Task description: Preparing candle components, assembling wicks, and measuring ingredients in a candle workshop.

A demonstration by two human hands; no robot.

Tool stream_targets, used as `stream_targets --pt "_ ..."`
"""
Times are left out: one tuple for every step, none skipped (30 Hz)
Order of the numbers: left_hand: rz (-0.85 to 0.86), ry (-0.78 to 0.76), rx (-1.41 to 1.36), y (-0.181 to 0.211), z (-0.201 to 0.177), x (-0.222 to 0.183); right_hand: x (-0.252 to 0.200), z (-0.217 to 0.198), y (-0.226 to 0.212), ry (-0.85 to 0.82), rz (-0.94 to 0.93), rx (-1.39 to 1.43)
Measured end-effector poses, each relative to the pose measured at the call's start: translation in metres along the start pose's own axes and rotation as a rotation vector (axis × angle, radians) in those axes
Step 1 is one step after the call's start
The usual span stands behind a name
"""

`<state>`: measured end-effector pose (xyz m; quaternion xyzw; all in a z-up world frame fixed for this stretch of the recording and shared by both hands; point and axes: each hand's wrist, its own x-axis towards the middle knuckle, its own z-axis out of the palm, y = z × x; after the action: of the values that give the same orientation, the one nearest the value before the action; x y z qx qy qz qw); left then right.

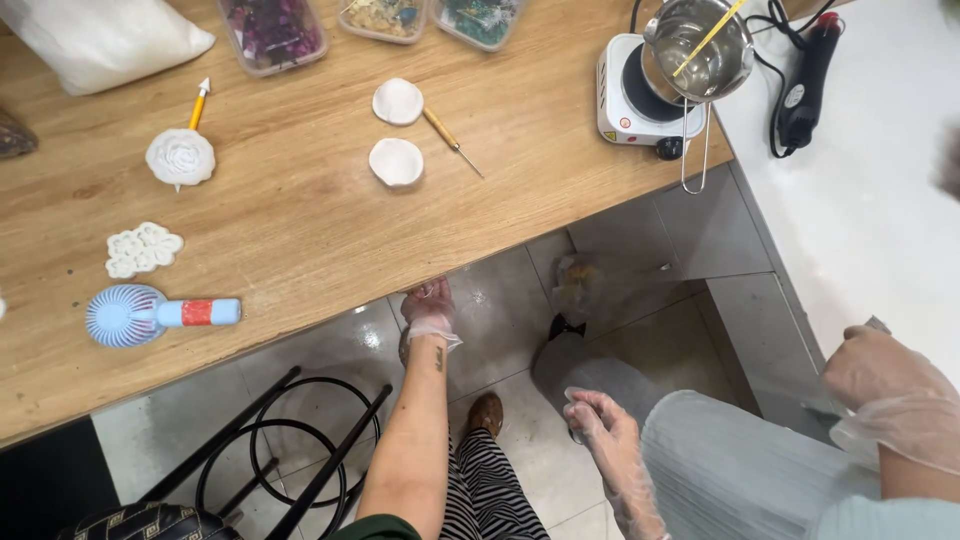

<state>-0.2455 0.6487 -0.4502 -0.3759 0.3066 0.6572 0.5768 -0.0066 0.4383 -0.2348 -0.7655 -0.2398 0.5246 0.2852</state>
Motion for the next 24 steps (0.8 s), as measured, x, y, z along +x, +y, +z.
stream_targets --pt "-0.005 -0.019 -0.046 -0.001 -0.002 0.009 0.005 0.0 0.003 -0.015 -0.02 0.04" --pt "-0.013 -0.032 -0.092 -0.003 -0.008 0.016 0.007 -0.001 0.008 -0.027 -0.034 0.078" --pt "-0.013 -0.028 -0.088 -0.003 -0.009 0.019 0.008 0.004 -0.001 -0.025 -0.03 0.08" --pt "0.012 -0.072 -0.062 -0.004 -0.014 0.02 0.008 0.008 -0.008 -0.025 -0.038 0.024" --pt "0.036 -0.115 -0.035 -0.004 -0.019 0.021 0.007 0.013 -0.016 -0.026 -0.047 -0.033" --pt "0.038 -0.113 -0.033 -0.003 -0.011 0.007 0.011 0.015 -0.017 -0.027 -0.044 -0.032" --pt "0.042 -0.049 -0.016 -0.002 -0.003 -0.007 0.016 0.018 -0.018 -0.06 -0.047 0.042" --pt "0.046 0.015 0.002 -0.001 0.005 -0.021 0.019 0.022 -0.019 -0.093 -0.05 0.119" --pt "0.047 0.017 0.005 0.001 -0.005 -0.009 0.03 0.027 -0.015 -0.092 -0.046 0.121" --pt "0.03 -0.057 -0.01 0.003 -0.013 0.003 0.042 0.032 -0.012 -0.09 -0.039 0.153" --pt "0.013 -0.131 -0.024 0.004 -0.021 0.017 0.055 0.037 -0.008 -0.088 -0.032 0.184" --pt "0.015 -0.135 -0.018 0.004 -0.015 0.011 0.076 0.049 -0.009 -0.09 -0.032 0.192" --pt "0.019 -0.103 0.017 0.003 -0.009 0.006 0.099 0.061 -0.01 -0.151 0.005 0.421" --pt "0.02 -0.062 0.055 0.002 -0.009 0.0 0.118 0.073 -0.006 -0.205 0.05 0.651" --pt "0.021 -0.056 0.066 0.002 -0.015 0.01 0.149 0.088 -0.005 -0.201 0.059 0.659" --pt "0.041 -0.061 0.056 0.003 -0.024 0.02 0.179 0.102 -0.003 -0.245 0.2 0.859" --pt "0.062 -0.066 0.046 0.003 -0.032 0.031 0.21 0.118 0.001 -0.288 0.343 1.059" --pt "0.071 -0.06 0.051 0.006 -0.047 0.048 0.224 0.123 -0.005 -0.291 0.355 1.062" --pt "-0.043 -0.168 0.031 0.01 -0.062 0.064 0.238 0.129 -0.011 -0.272 0.367 1.073" --pt "-0.145 -0.281 0.016 0.025 -0.071 0.081 0.252 0.146 -0.02 -0.269 0.382 1.088" --pt "-0.123 -0.281 0.026 0.026 -0.067 0.077 0.264 0.159 -0.027 -0.287 0.397 1.095" --pt "-0.105 -0.328 -0.014 0.018 -0.069 0.07 0.274 0.163 -0.032 -0.339 0.332 1.17" --pt "-0.087 -0.376 -0.054 0.009 -0.07 0.062 0.284 0.166 -0.038 -0.391 0.266 1.244" --pt "-0.081 -0.373 -0.053 0.008 -0.055 0.041 0.275 0.169 -0.052 -0.394 0.274 1.244"
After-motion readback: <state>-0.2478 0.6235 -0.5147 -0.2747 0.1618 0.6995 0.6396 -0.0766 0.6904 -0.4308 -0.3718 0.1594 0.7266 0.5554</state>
